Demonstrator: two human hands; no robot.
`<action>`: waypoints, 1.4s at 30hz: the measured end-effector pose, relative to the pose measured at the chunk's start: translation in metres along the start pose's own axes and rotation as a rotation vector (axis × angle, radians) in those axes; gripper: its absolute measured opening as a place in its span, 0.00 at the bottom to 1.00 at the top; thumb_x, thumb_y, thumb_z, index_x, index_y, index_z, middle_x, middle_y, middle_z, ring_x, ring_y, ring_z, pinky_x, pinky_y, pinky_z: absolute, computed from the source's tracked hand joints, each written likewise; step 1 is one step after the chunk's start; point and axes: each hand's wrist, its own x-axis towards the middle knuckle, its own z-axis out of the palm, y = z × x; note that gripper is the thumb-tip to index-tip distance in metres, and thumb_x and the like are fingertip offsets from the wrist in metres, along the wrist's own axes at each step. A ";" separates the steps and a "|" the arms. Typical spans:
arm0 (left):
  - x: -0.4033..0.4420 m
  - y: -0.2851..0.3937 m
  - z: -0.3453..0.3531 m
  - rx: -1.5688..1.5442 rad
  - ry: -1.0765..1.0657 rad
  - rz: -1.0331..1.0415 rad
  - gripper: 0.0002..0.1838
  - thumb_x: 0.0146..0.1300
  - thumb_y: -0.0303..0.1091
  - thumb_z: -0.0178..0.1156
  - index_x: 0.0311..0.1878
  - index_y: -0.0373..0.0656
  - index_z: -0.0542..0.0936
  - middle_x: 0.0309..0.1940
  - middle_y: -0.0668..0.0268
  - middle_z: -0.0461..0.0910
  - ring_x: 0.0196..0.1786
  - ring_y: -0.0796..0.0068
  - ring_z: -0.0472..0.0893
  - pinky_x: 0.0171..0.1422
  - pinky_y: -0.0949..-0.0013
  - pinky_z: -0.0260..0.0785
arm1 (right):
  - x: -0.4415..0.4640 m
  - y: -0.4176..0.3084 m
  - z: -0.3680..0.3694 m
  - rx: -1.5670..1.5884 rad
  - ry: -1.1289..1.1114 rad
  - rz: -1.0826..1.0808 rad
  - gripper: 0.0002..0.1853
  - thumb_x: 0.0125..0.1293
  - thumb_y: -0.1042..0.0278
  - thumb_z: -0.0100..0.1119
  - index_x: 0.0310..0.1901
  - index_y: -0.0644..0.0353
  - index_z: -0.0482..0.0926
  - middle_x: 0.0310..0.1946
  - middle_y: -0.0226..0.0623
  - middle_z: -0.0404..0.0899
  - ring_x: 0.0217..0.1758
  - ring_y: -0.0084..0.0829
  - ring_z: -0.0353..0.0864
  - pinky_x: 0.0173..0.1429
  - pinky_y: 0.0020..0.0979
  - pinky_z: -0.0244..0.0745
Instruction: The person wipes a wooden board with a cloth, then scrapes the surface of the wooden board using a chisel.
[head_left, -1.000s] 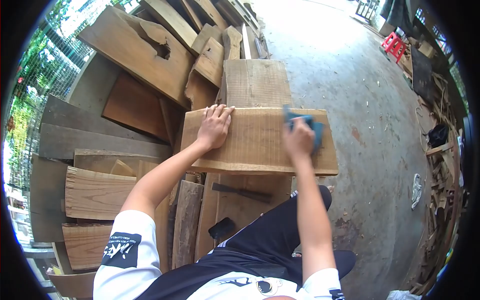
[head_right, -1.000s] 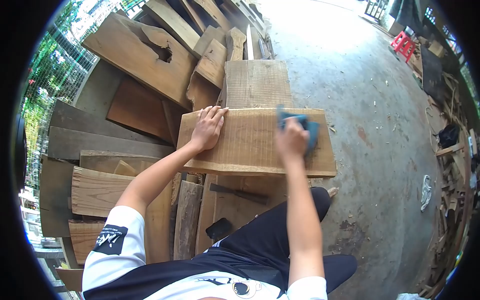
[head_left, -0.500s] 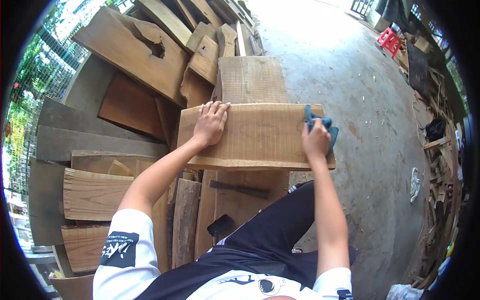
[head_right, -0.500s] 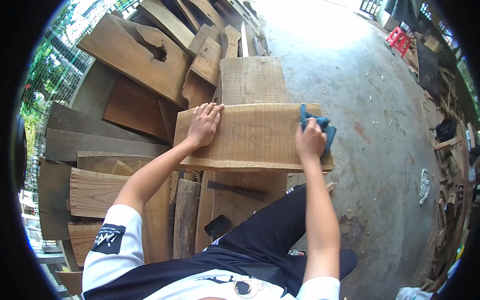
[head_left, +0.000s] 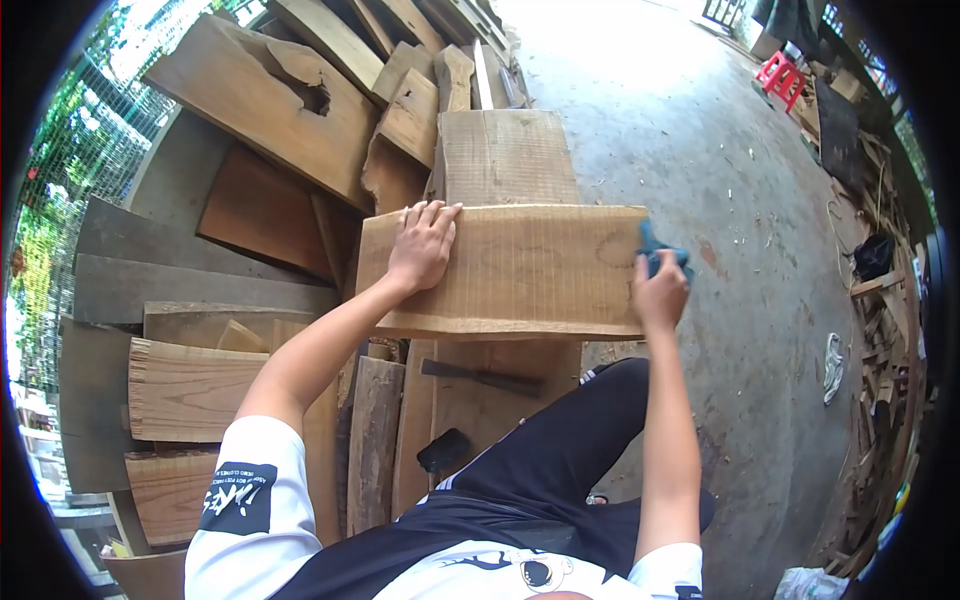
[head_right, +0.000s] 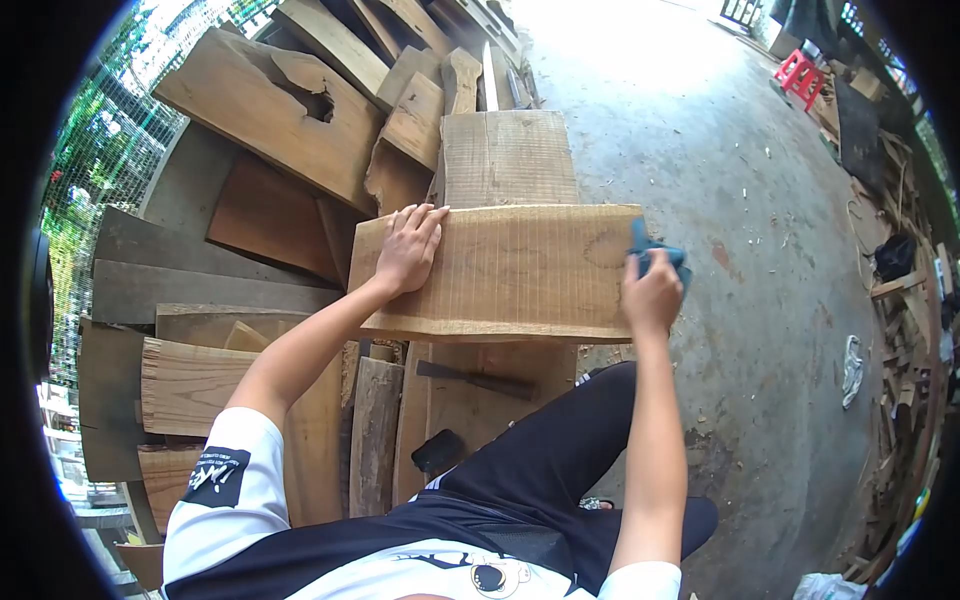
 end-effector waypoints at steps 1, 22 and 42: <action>0.000 0.000 0.001 0.003 0.003 0.004 0.23 0.78 0.42 0.46 0.72 0.51 0.72 0.69 0.58 0.73 0.75 0.55 0.66 0.82 0.47 0.50 | 0.011 0.001 -0.002 -0.018 -0.034 0.119 0.15 0.68 0.57 0.65 0.47 0.59 0.82 0.39 0.53 0.87 0.43 0.54 0.88 0.50 0.50 0.81; 0.000 0.002 -0.004 0.019 -0.013 0.011 0.23 0.78 0.42 0.47 0.72 0.50 0.72 0.69 0.56 0.72 0.75 0.53 0.65 0.81 0.46 0.50 | 0.047 -0.049 0.061 0.164 -0.144 -0.194 0.20 0.63 0.57 0.70 0.54 0.56 0.84 0.49 0.50 0.77 0.57 0.49 0.72 0.64 0.48 0.68; -0.001 0.003 -0.004 0.003 0.006 0.001 0.24 0.76 0.39 0.49 0.72 0.50 0.72 0.69 0.56 0.72 0.75 0.53 0.66 0.82 0.48 0.50 | -0.004 -0.140 0.080 0.530 -0.094 -0.136 0.13 0.64 0.69 0.62 0.48 0.68 0.81 0.46 0.59 0.79 0.53 0.56 0.79 0.61 0.51 0.74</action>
